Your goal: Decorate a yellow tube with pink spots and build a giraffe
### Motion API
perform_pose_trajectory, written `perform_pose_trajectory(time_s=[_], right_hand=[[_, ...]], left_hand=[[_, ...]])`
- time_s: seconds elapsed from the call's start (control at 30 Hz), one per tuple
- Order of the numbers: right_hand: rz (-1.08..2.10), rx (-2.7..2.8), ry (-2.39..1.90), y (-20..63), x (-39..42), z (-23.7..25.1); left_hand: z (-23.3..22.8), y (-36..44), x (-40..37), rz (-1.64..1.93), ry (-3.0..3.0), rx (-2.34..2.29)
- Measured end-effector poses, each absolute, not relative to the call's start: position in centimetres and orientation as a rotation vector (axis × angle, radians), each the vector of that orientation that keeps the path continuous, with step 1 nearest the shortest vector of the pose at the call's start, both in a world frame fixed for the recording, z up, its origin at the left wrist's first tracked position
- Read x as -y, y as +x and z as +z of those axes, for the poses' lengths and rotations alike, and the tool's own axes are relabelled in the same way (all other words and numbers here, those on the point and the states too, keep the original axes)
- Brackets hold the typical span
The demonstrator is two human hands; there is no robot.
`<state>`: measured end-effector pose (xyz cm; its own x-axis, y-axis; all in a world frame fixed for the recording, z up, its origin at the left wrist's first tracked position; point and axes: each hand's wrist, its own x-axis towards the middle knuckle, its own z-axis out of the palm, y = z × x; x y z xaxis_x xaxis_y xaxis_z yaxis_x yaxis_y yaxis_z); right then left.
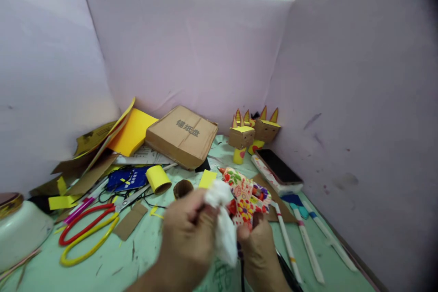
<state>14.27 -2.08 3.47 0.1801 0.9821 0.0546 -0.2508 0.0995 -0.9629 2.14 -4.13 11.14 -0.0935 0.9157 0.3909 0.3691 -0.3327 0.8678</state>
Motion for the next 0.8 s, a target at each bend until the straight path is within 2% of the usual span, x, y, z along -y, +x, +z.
perform_pose_trajectory(time_s=[0.07, 0.13, 0.17, 0.27, 0.3, 0.37, 0.5, 0.63, 0.8], right_hand=[[1.167, 0.871, -1.087, 14.8, 1.9, 3.6], [1.183, 0.798, -1.081, 15.2, 1.6, 3.8], [1.202, 0.768, -1.064, 15.4, 1.4, 3.8], [1.31, 0.678, -0.996, 15.7, 1.0, 4.0], [1.351, 0.644, -0.988, 15.7, 0.9, 4.0], [1.407, 0.589, -0.995, 15.5, 0.7, 4.1], [1.447, 0.564, -1.024, 15.4, 0.5, 3.9], [1.446, 0.573, -1.05, 15.6, 0.6, 3.7], [1.499, 0.632, -1.009, 15.8, 0.8, 3.4]], left_hand=[[12.7, -1.6, 3.5, 1.718, 1.784, -1.924], [13.3, -6.9, 2.2, 1.695, 1.804, -2.412], [13.2, -9.7, 1.4, 1.553, 1.811, -2.575], [11.4, -16.7, -1.0, 0.588, 1.841, -2.915], [10.4, -18.2, -1.5, 0.333, 1.858, -2.903], [8.6, -19.3, -2.0, 0.205, 1.875, -2.833], [6.5, -17.1, -1.0, 0.461, 1.873, -2.023], [7.2, -14.9, 0.5, 0.661, 2.018, -1.786], [9.1, -11.9, 1.7, 0.362, 2.322, -1.521]])
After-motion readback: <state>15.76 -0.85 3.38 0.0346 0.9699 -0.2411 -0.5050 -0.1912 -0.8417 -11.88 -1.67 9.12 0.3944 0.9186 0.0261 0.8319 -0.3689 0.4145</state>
